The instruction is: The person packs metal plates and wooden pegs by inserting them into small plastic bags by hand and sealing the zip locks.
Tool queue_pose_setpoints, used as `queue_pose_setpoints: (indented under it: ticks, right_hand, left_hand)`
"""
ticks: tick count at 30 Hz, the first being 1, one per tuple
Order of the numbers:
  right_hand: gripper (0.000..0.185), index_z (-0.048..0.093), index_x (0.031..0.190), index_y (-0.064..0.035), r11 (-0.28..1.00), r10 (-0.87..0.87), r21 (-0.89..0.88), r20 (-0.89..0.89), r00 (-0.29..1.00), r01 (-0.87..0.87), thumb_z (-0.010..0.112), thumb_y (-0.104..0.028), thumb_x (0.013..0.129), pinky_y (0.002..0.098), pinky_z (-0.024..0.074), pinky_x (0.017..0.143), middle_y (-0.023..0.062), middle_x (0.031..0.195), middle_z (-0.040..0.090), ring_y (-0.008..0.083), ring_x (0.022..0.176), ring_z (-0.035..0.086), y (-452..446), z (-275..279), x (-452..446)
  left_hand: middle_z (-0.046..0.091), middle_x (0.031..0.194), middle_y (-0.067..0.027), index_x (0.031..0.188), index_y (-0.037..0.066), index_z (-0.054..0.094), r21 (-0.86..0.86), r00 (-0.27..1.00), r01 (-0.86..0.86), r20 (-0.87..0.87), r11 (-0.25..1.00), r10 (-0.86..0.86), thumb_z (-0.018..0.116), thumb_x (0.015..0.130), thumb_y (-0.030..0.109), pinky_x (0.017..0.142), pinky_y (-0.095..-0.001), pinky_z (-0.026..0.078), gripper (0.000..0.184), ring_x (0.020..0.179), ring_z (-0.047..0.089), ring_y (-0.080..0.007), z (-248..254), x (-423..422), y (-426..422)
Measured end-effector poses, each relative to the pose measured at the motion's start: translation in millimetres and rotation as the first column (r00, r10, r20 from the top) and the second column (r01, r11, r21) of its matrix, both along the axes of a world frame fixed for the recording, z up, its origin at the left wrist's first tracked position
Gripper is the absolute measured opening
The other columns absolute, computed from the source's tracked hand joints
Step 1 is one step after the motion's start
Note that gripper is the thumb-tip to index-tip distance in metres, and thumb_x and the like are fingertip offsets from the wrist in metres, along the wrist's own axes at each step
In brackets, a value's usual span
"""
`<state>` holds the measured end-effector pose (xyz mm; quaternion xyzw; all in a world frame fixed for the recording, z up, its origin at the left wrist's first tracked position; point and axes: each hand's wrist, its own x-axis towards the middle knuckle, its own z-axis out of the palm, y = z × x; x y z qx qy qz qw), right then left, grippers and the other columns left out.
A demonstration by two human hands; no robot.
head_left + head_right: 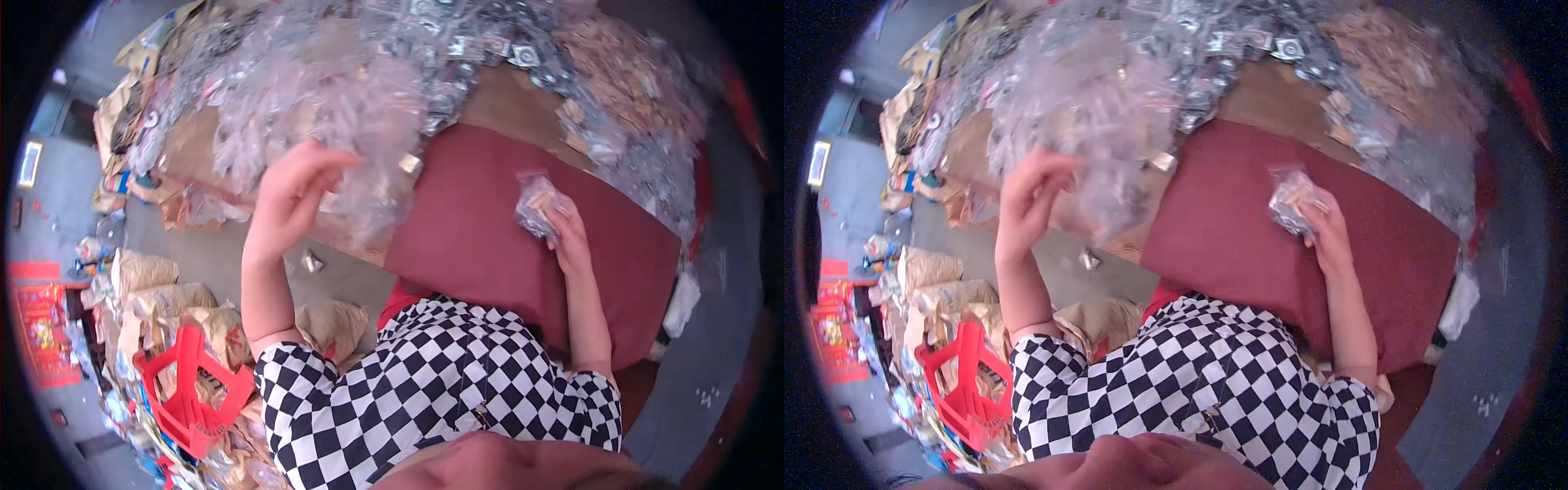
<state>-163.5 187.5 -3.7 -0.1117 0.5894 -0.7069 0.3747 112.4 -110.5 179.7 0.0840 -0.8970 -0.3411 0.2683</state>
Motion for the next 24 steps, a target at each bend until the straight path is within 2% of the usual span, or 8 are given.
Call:
queue_pose_setpoints:
  ticks: [4, 6, 9, 14, 16, 19, 20, 24]
  right_hand:
    - [0.05, 0.048, 0.129, -0.0075, 0.995, 0.018, 0.096, -0.247, 0.969, 0.006, 0.073, -0.018, 0.087, 0.0191, 0.0423, 0.044, 0.0046, 0.105, 0.062, 0.0079, 0.073, 0.059, -8.1, 8.0, -12.8]
    - [0.048, 0.049, 0.126, -0.0089, 0.989, -0.023, 0.133, -0.281, 0.96, 0.063, 0.073, -0.014, 0.085, 0.018, 0.0398, 0.044, 0.004, 0.102, 0.062, 0.0049, 0.067, 0.056, -21.6, 35.0, -10.3]
    - [0.048, 0.049, 0.123, -0.0085, 0.997, 0.013, 0.076, -0.461, 0.887, 0.024, 0.075, -0.012, 0.082, 0.0185, 0.0406, 0.047, 0.0033, 0.101, 0.062, 0.0048, 0.065, 0.055, -44.1, 81.5, -7.6]
    - [0.039, 0.055, 0.111, -0.0077, 0.921, 0.244, -0.081, -0.643, 0.726, -0.381, 0.076, -0.01, 0.078, 0.021, 0.0475, 0.063, 0.0004, 0.101, 0.061, 0.0063, 0.082, 0.058, -92.3, 118.3, 8.9]
    - [0.034, 0.058, 0.105, -0.008, 0.833, 0.408, 0.129, -0.8, 0.441, -0.538, 0.077, -0.011, 0.077, 0.0239, 0.0484, 0.068, 0.0008, 0.095, 0.062, 0.0068, 0.08, 0.058, -110.5, 121.8, 8.3]
    - [0.026, 0.059, 0.094, -0.0094, 0.763, 0.477, 0.49, -0.867, -0.145, -0.422, 0.074, -0.016, 0.074, 0.0366, 0.0498, 0.064, 0.0079, 0.077, 0.062, 0.0257, 0.076, 0.064, -126.2, 125.2, 21.5]
    - [0.022, 0.058, 0.088, -0.0091, 0.725, 0.437, 0.48, -0.875, -0.209, -0.493, 0.072, -0.018, 0.074, 0.0419, 0.049, 0.063, 0.0086, 0.076, 0.062, 0.0314, 0.076, 0.063, -125.0, 128.9, 26.9]
    - [0.019, 0.06, 0.089, -0.0099, 0.502, 0.602, 0.76, -0.65, -0.463, -0.412, 0.071, -0.018, 0.076, 0.0421, 0.0498, 0.065, 0.0075, 0.077, 0.062, 0.0294, 0.077, 0.063, -129.6, 144.2, 41.3]
  left_hand:
    - [0.056, 0.076, -0.0094, 0.1, 0.005, 0.07, -0.103, 0.958, 0.271, 0.13, 0.957, -0.257, 0.065, 0.083, 0.0, 0.064, -0.0372, 0.046, 0.019, 0.072, 0.057, -0.0282, -45.6, -44.4, 26.9]
    - [0.057, 0.075, -0.0099, 0.099, 0.007, 0.071, -0.047, 0.942, 0.294, 0.184, 0.955, -0.281, 0.068, 0.081, 0.003, 0.066, -0.0398, 0.047, 0.019, 0.075, 0.059, -0.0307, -87.4, -60.9, 32.4]
    - [0.061, 0.084, -0.01, 0.1, 0.006, 0.071, -0.049, 0.934, 0.293, 0.226, 0.955, -0.275, 0.067, 0.081, 0.001, 0.074, -0.0391, 0.049, 0.02, 0.082, 0.062, -0.0297, -87.5, -65.6, 44.8]
    - [0.063, 0.103, -0.011, 0.098, 0.007, 0.072, 0.033, 0.953, 0.272, 0.128, 0.962, -0.274, 0.069, 0.082, 0.004, 0.082, -0.0379, 0.05, 0.016, 0.096, 0.06, -0.0283, -85.0, -64.7, 52.9]
    - [0.063, 0.106, -0.0106, 0.096, 0.007, 0.073, 0.269, 0.939, 0.237, 0.184, 0.934, -0.291, 0.07, 0.083, 0.006, 0.09, -0.0391, 0.047, 0.013, 0.104, 0.058, -0.0298, -91.8, -59.0, 53.7]
    - [0.062, 0.113, -0.0115, 0.094, 0.008, 0.074, 0.114, 0.959, 0.273, 0.04, 0.955, -0.279, 0.071, 0.081, 0.007, 0.097, -0.0415, 0.043, 0.014, 0.112, 0.055, -0.0321, -93.8, -57.5, 58.8]
    - [0.062, 0.113, -0.0115, 0.094, 0.008, 0.074, 0.119, 0.961, 0.267, 0.035, 0.956, -0.273, 0.071, 0.081, 0.007, 0.097, -0.0415, 0.043, 0.014, 0.112, 0.055, -0.0321, -98.8, -56.5, 59.0]
    - [0.059, 0.118, -0.0135, 0.095, 0.01, 0.074, 0.128, 0.939, 0.339, 0.018, 0.932, -0.343, 0.072, 0.08, 0.006, 0.1, -0.0428, 0.041, 0.016, 0.117, 0.051, -0.0341, -109.5, -56.3, 63.5]
